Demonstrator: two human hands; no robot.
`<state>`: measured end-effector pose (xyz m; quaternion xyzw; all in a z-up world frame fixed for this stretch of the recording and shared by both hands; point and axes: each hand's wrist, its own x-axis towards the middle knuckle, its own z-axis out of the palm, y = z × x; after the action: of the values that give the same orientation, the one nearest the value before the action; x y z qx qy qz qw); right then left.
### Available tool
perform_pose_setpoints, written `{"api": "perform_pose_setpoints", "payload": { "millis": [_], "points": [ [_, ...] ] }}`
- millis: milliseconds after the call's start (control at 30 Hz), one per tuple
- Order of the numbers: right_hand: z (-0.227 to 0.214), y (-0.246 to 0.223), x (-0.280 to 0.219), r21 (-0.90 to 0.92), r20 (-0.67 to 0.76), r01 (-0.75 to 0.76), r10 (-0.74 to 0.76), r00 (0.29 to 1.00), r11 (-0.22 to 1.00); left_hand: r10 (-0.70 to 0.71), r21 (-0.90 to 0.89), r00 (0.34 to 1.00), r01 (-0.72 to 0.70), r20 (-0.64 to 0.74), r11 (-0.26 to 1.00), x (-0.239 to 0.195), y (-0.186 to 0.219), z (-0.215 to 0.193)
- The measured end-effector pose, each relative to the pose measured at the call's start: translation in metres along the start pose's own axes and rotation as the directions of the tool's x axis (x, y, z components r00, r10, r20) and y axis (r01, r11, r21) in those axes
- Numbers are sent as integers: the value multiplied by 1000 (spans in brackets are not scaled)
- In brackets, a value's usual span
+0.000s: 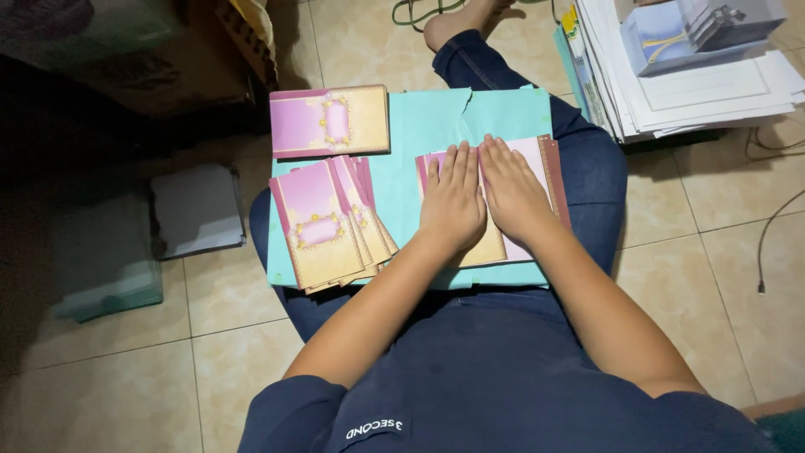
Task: A person sits on the floor and manually organizes stacks of printed cards, flipping through them to ensure they are flat and properly stacked on a folder.
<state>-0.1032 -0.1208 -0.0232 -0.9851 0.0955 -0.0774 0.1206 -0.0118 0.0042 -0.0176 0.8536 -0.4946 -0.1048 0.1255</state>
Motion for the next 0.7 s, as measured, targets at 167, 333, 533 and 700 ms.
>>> {"api": "perform_pose_setpoints", "payload": {
  "millis": [167,333,533,700],
  "points": [
    [4,-9,-59,-89,20,60,-59,998,994,-8,-15,1000,8,-7,1000,2,2,3],
    [-5,-17,-74,-5,88,33,-32,996,999,6,-22,1000,-6,9,1000,-2,3,-4],
    [-4,0,-12,-20,36,6,-5,999,1000,-12,49,1000,11,29,999,7,3,6],
    [-7,-20,-51,-37,55,-40,42,998,999,-54,27,999,54,4,998,16,6,11]
  ]
}}
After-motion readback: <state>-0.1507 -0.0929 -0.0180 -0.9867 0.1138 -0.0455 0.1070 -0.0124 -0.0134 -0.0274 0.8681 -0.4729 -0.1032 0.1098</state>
